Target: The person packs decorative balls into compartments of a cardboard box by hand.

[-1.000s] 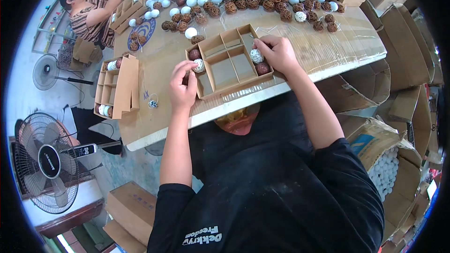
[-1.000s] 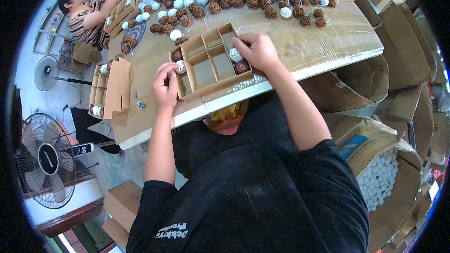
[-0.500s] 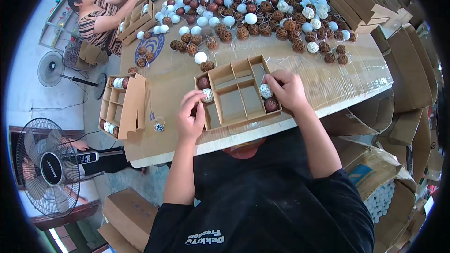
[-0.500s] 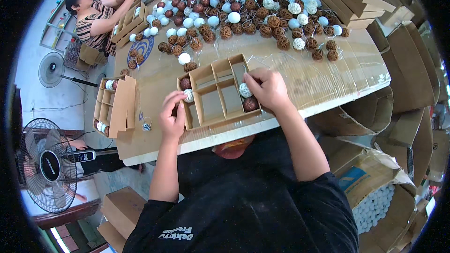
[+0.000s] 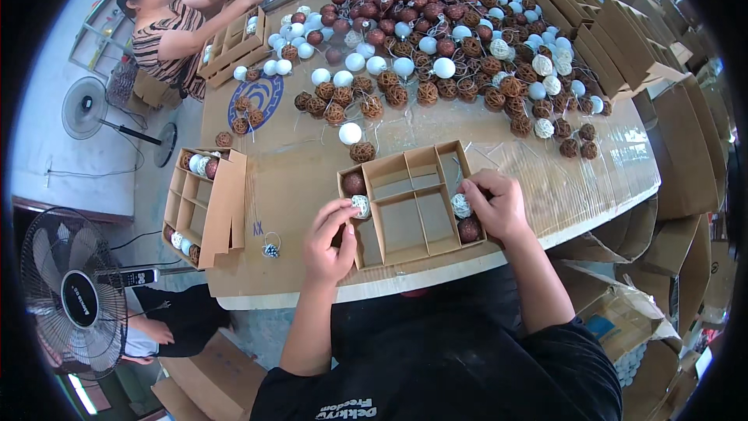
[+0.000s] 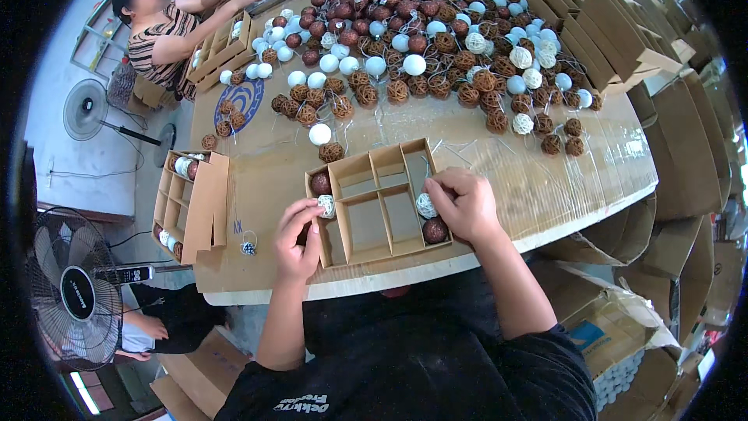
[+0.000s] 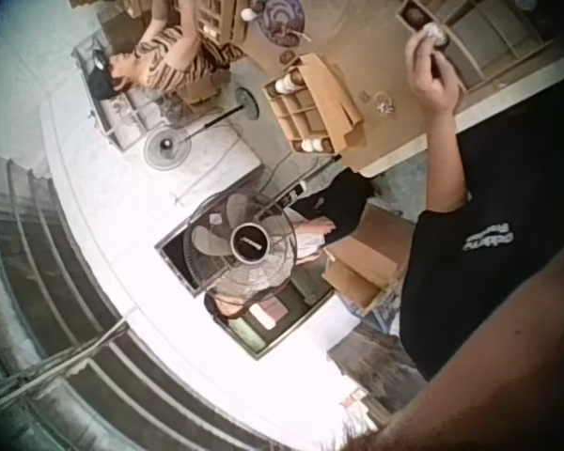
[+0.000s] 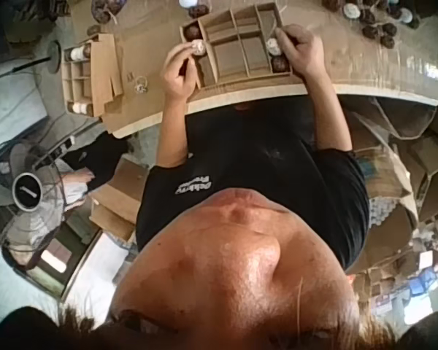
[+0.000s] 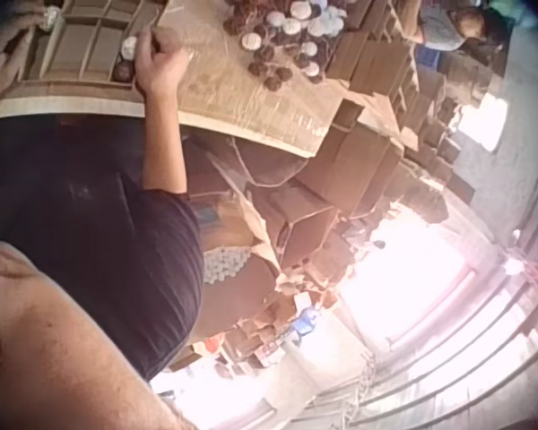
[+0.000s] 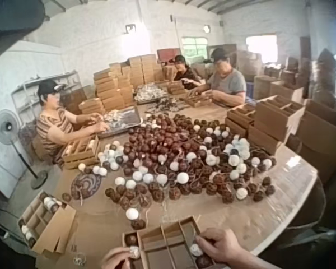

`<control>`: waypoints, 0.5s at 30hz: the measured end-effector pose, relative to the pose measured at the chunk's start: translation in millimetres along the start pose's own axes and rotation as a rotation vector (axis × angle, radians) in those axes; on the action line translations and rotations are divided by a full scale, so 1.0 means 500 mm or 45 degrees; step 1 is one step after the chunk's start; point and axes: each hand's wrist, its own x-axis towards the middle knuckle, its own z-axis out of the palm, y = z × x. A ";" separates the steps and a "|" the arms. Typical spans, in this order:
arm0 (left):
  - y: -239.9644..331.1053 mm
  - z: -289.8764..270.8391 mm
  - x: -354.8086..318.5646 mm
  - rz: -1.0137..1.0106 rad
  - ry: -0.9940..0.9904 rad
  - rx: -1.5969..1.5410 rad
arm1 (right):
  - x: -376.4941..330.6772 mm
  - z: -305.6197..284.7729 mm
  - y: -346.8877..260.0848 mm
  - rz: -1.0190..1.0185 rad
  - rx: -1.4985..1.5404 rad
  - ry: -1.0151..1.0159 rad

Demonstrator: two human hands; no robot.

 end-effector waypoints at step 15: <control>-0.047 -0.003 0.019 -0.174 0.222 -0.341 | -0.005 0.004 0.000 0.072 0.126 0.075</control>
